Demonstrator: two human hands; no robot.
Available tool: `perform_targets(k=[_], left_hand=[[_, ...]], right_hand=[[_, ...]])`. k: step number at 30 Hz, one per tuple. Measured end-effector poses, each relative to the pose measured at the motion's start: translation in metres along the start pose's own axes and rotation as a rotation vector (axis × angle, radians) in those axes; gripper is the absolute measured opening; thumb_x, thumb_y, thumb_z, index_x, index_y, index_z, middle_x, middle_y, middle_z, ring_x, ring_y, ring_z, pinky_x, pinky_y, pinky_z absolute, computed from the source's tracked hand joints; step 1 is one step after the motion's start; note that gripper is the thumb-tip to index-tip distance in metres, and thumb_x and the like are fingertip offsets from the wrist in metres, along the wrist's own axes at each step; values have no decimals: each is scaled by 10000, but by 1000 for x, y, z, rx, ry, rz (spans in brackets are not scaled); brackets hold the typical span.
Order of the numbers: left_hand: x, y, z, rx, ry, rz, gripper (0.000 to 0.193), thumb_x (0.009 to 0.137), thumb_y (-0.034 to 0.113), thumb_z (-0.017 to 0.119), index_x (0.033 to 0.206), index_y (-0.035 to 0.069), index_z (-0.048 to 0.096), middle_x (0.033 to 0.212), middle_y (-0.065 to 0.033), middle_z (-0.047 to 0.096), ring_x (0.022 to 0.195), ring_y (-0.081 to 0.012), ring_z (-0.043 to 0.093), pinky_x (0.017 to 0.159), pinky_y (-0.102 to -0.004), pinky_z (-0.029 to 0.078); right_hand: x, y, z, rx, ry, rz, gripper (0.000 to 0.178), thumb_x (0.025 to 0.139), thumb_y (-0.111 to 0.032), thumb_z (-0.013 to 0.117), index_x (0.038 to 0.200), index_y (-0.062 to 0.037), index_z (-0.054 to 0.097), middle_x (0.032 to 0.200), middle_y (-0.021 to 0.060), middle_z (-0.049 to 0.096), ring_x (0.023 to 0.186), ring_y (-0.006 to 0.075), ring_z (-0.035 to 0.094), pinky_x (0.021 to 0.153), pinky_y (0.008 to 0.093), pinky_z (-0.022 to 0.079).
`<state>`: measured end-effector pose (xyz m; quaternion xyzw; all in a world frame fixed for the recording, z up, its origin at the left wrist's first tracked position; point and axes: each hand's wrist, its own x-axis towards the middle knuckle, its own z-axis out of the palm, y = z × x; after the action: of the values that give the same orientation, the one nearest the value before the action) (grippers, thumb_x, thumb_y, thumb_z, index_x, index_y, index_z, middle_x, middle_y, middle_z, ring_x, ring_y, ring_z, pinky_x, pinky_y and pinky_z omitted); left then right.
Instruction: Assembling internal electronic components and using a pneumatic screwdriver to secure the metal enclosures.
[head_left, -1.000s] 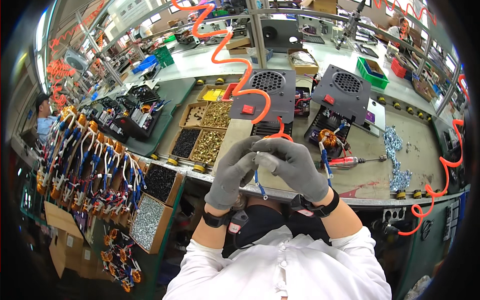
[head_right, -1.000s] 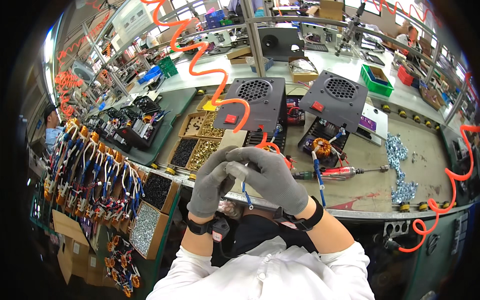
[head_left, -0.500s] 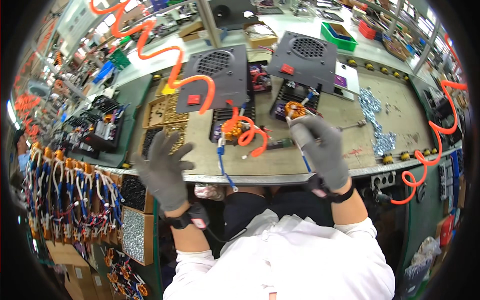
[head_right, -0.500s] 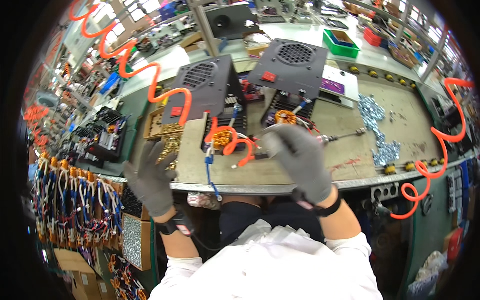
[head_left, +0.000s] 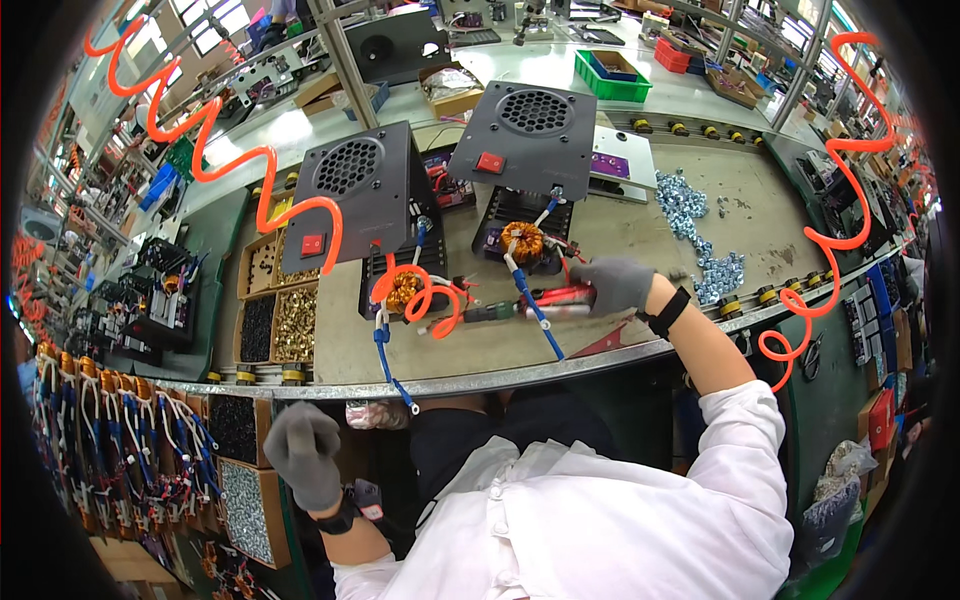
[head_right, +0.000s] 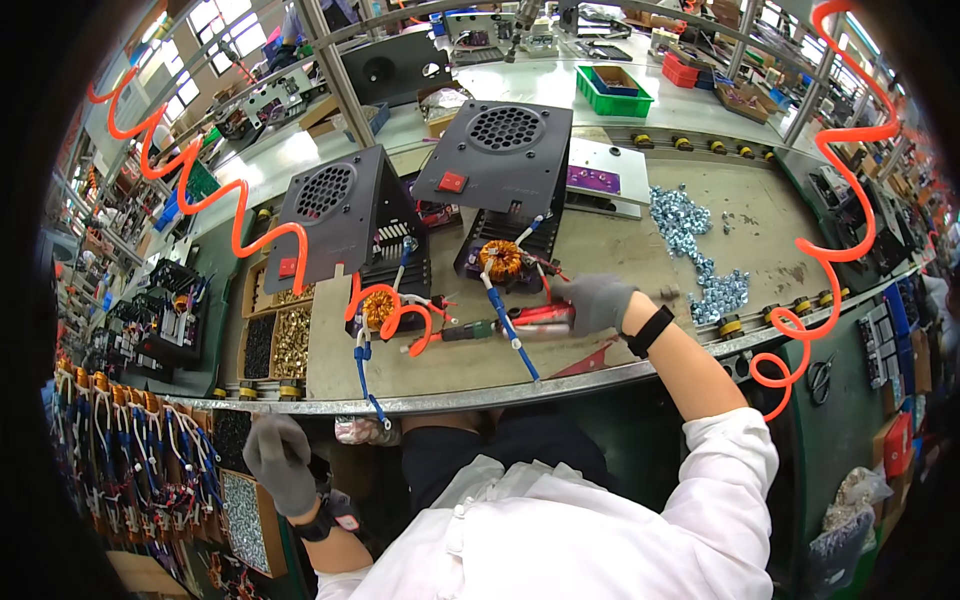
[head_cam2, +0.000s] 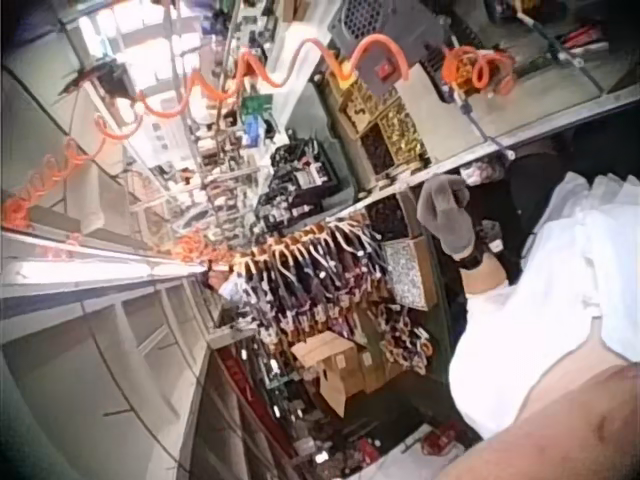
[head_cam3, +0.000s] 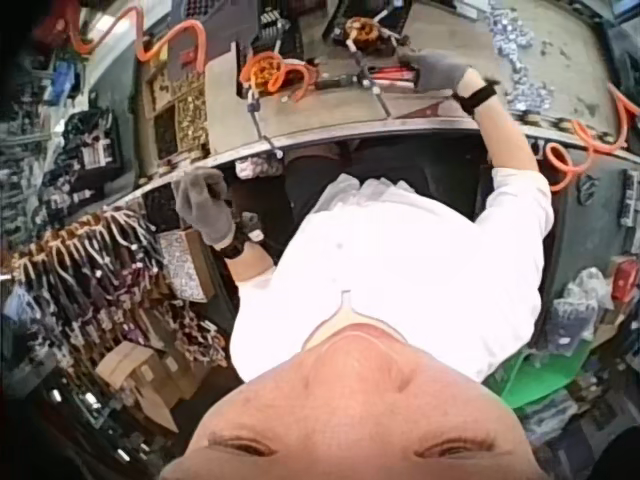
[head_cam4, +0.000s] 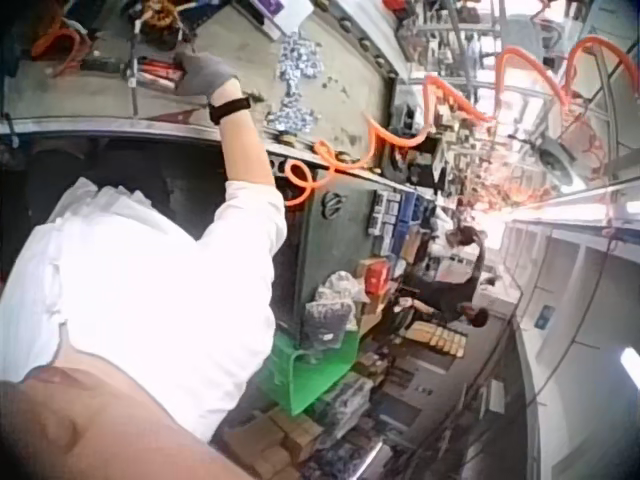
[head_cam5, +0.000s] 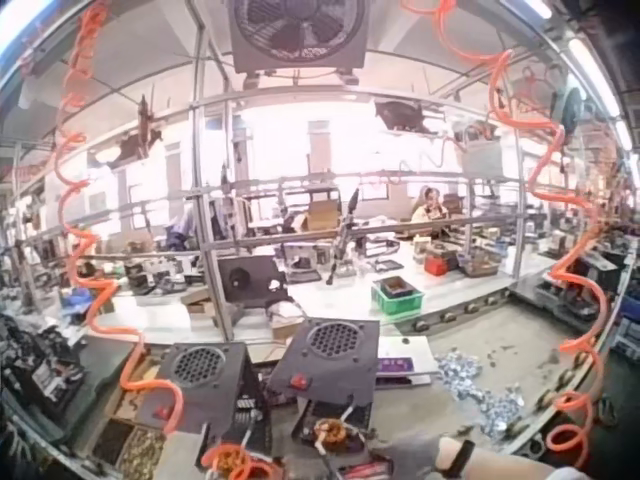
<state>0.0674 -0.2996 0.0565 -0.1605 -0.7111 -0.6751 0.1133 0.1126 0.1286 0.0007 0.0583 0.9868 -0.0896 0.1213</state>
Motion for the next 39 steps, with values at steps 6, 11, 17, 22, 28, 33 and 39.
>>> perform_targets(k=[6, 11, 17, 22, 28, 33, 39], left_hand=[[-17, 11, -23, 100, -21, -20, 532, 951, 431, 514, 629, 10, 556, 551, -28, 452, 439, -92, 407, 428, -254, 252], [-23, 22, 2, -33, -218, 183, 560, 991, 381, 409, 573, 22, 506, 461, -72, 432, 409, -156, 394, 407, -275, 264], [2, 53, 87, 5, -802, -380, 250, 886, 154, 543, 825, -65, 648, 701, -87, 629, 661, -142, 583, 617, -267, 443], [53, 6, 207, 235, -827, 88, 310, 885, 303, 590, 1033, 34, 638, 895, -124, 648, 813, -266, 620, 743, -310, 465], [112, -73, 298, 816, -722, 120, 472, 899, 404, 558, 1242, 79, 545, 1158, -195, 625, 1053, -359, 604, 882, -440, 464], [136, -143, 322, 631, -1039, 438, 399, 800, 398, 682, 928, 21, 651, 930, -158, 672, 882, -308, 625, 783, -419, 461], [100, -108, 309, 732, -979, 440, 294, 795, 285, 669, 897, 11, 635, 882, -143, 669, 836, -301, 631, 757, -411, 475]], right_hand=[[-37, -19, 17, 210, 27, -88, 373, 740, -243, 682, 1053, -68, 579, 861, 185, 655, 827, 372, 645, 742, 464, 507], [-66, -42, -11, 535, 477, -98, 447, 735, -180, 750, 1122, -51, 567, 893, 168, 664, 818, 314, 666, 744, 383, 521], [-61, -3, -81, 1227, 803, -107, 458, 754, -136, 758, 1153, -4, 578, 893, 35, 639, 758, 69, 579, 711, 223, 487], [-51, 31, -80, 1230, 968, -42, 363, 741, -145, 768, 1024, 3, 595, 741, -10, 586, 629, 38, 518, 523, 213, 436], [-39, 30, -69, 1294, 1308, 88, 374, 701, -85, 753, 1021, 5, 581, 793, -6, 577, 659, 56, 516, 548, 230, 431], [-74, 40, -91, 1369, 675, 3, 380, 663, -69, 746, 1022, -44, 625, 798, -20, 543, 657, 67, 493, 583, 224, 418], [-42, 70, -62, 1043, 772, 1, 402, 639, -62, 742, 1013, -24, 600, 847, 10, 565, 777, 115, 523, 725, 256, 451]])
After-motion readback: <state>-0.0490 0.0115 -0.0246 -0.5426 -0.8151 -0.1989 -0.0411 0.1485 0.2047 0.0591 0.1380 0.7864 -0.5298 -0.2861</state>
